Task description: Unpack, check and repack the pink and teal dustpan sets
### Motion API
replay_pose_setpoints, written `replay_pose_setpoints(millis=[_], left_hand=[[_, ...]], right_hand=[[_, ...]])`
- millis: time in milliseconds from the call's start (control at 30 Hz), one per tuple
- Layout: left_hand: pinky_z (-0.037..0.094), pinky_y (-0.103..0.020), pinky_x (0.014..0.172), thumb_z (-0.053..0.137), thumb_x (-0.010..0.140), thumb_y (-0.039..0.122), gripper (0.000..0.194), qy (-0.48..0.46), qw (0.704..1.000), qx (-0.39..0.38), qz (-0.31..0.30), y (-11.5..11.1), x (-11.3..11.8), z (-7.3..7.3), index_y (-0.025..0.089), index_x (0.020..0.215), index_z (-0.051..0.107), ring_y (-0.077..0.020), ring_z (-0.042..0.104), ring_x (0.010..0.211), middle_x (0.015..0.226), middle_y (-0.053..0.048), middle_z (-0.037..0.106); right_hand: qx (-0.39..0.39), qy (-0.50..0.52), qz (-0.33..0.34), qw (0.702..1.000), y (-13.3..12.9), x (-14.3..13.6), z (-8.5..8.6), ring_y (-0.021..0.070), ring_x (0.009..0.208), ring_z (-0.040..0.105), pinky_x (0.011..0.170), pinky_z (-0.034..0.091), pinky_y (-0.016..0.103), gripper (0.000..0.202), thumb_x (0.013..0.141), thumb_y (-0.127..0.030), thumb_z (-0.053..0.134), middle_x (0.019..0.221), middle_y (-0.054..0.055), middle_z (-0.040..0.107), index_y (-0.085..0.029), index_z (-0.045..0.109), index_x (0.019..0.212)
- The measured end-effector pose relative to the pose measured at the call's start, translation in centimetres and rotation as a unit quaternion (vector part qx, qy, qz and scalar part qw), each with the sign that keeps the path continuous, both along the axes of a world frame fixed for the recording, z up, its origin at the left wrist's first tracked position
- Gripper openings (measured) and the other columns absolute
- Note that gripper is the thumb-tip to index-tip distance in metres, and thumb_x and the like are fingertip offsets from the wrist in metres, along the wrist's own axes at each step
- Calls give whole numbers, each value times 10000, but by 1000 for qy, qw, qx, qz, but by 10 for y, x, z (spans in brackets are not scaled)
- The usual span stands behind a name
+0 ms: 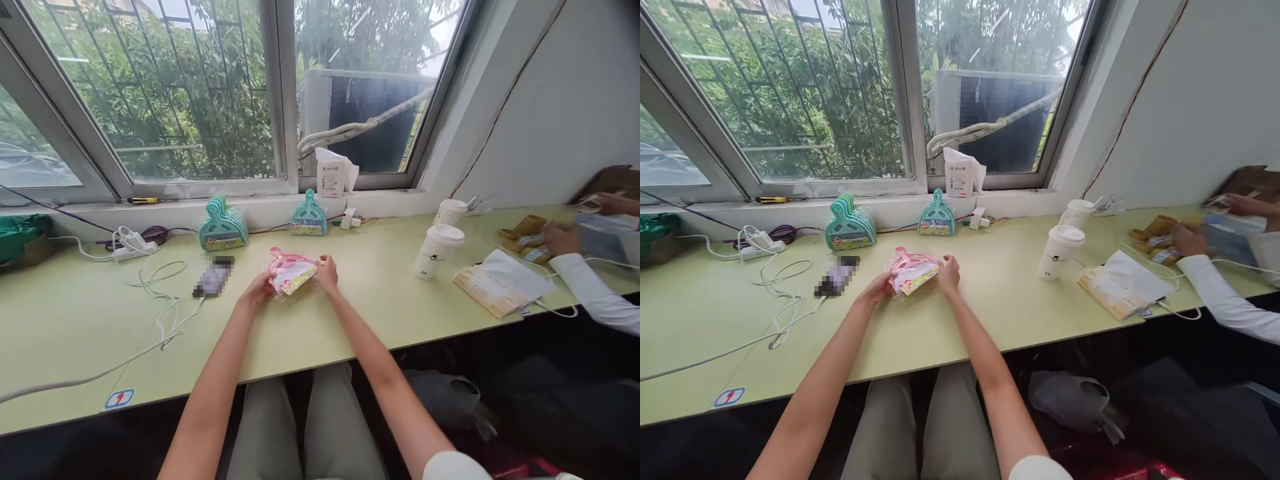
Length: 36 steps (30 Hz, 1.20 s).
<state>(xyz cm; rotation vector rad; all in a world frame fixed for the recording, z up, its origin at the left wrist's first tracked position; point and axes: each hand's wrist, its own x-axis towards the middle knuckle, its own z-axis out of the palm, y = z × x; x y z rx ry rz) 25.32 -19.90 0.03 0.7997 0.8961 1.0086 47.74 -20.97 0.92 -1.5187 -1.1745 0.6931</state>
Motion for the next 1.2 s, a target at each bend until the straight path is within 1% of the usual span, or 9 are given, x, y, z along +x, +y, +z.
replay_pose_setpoints(millis=[67,167,300,433,667,833,967,1100,1200], left_hand=[[555,-282,571,643,747,112,254,-16,999,30,7,3,3,-4,62,994,614,-185,662,619,737,-110,684],[574,-292,625,656,725,107,267,-49,996,71,38,5,3,-10,109,982,585,-183,675,714,865,-101,690],[580,-277,630,658,728,117,308,-73,989,94,87,3,4,-11,160,1015,553,-158,665,741,953,-71,680],[568,-231,605,654,746,135,361,-80,986,105,98,-1,9,-8,179,1085,539,-127,655,729,987,-54,672],[568,-265,682,647,765,167,446,-70,989,114,70,-11,13,-4,204,1188,513,-169,661,890,1138,-82,644],[552,-223,641,644,750,138,490,-84,986,119,79,-11,15,-3,215,1212,497,-136,657,848,1106,-62,654],[546,-222,655,634,754,129,477,-95,984,127,86,-7,14,-6,214,1206,506,-126,655,833,1090,-50,658],[539,-219,668,613,767,123,399,-96,983,107,117,-4,12,-8,185,1153,533,-120,652,817,1069,-59,664],[540,-227,694,594,775,120,366,-103,980,107,130,-5,12,-7,187,1132,545,-129,648,864,1104,-64,655]], right_hand=[[94,-101,-94,986,-11,-8,2,230,1103,491,882,407,339,206,897,-299,442,1148,126,574,-195,549,1040],[166,-165,-21,972,-19,-21,-3,234,1009,542,865,405,344,225,918,-355,426,1012,96,634,-224,609,917],[90,-72,112,987,-16,-31,-16,161,605,572,634,427,268,399,918,-449,397,682,16,651,-233,610,658],[54,58,101,992,-8,-30,-21,113,444,498,487,409,246,407,860,-543,446,654,-5,641,-211,609,690],[27,151,89,984,-2,-15,-19,125,591,576,449,436,214,354,692,-514,660,818,24,656,-195,602,833],[151,-9,84,985,-12,-17,-12,203,926,585,724,520,323,248,792,-386,614,1055,69,623,-226,617,982],[223,-136,149,954,-19,-24,-9,228,1097,527,969,434,403,191,886,-321,525,1111,84,598,-240,617,1033],[185,-19,119,975,-13,-23,-12,184,956,590,841,502,340,308,938,-429,394,1121,84,588,-221,550,1103],[113,109,95,983,-5,-18,-15,179,912,614,749,526,302,357,863,-474,520,1090,90,619,-203,553,1093]])
